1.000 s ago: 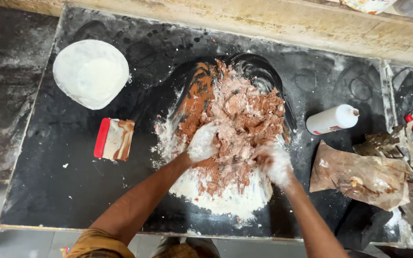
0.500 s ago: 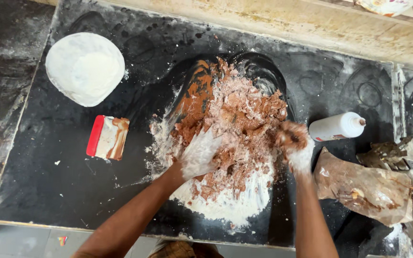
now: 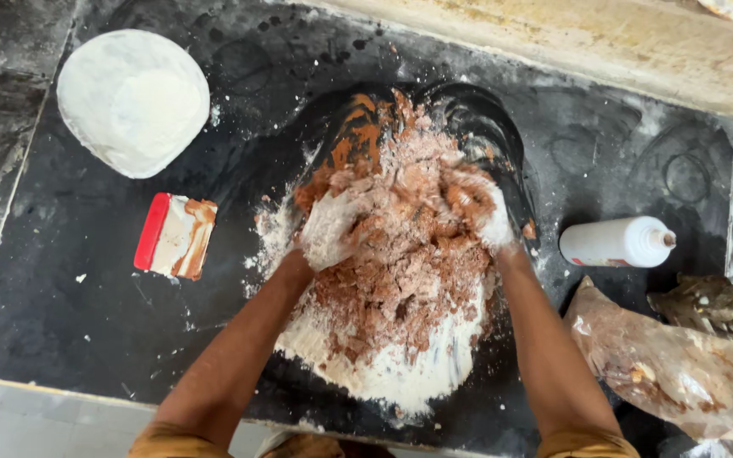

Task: The person pours white flour from a bowl onto a mass of brown dough on a workspace and kneads them together by hand, occasionally using a red scraper to gather the mixture.

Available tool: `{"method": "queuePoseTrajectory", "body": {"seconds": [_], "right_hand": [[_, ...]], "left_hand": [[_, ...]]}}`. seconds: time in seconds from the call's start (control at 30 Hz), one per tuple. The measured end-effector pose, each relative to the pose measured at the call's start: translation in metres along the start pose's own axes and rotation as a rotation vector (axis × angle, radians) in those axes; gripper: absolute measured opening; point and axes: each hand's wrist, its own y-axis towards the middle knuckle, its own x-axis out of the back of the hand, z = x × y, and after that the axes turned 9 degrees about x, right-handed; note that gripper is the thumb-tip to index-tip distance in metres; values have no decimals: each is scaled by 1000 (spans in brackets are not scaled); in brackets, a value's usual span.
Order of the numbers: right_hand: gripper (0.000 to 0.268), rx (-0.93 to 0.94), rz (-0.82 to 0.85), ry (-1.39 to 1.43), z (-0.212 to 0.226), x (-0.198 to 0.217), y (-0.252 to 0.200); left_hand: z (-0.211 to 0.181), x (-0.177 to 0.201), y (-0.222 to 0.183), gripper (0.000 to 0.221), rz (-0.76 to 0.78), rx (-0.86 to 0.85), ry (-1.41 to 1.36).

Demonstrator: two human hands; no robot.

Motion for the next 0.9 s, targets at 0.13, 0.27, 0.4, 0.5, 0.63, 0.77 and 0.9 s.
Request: {"method": "queuePoseTrajectory", "body": {"seconds": [0.13, 0.27, 0.4, 0.5, 0.63, 0.77, 0.9], "right_hand": [[47, -209, 49, 230, 35, -18, -43], [51, 197, 172, -302, 71, 16, -75], [45, 328, 17, -354, 95, 8, -114], [47, 183, -129, -762, 110, -35, -153], [54, 174, -623, -457, 143, -130, -156], [55, -127, -1039, -68, 170, -202, -125], [58, -328, -1143, -327, 137, -242, -96]], "left_hand": [[-2, -1, -16, 38, 109, -199, -66], [9, 12, -42, 36, -42, -508, 127], [27, 35, -65, 60, -94, -405, 102], [23, 27, -68, 65, -85, -307, 60], [23, 19, -63, 65, -162, -378, 82], [18, 17, -66, 58, -248, -341, 68], [9, 16, -67, 52, -276, -312, 215]]}}
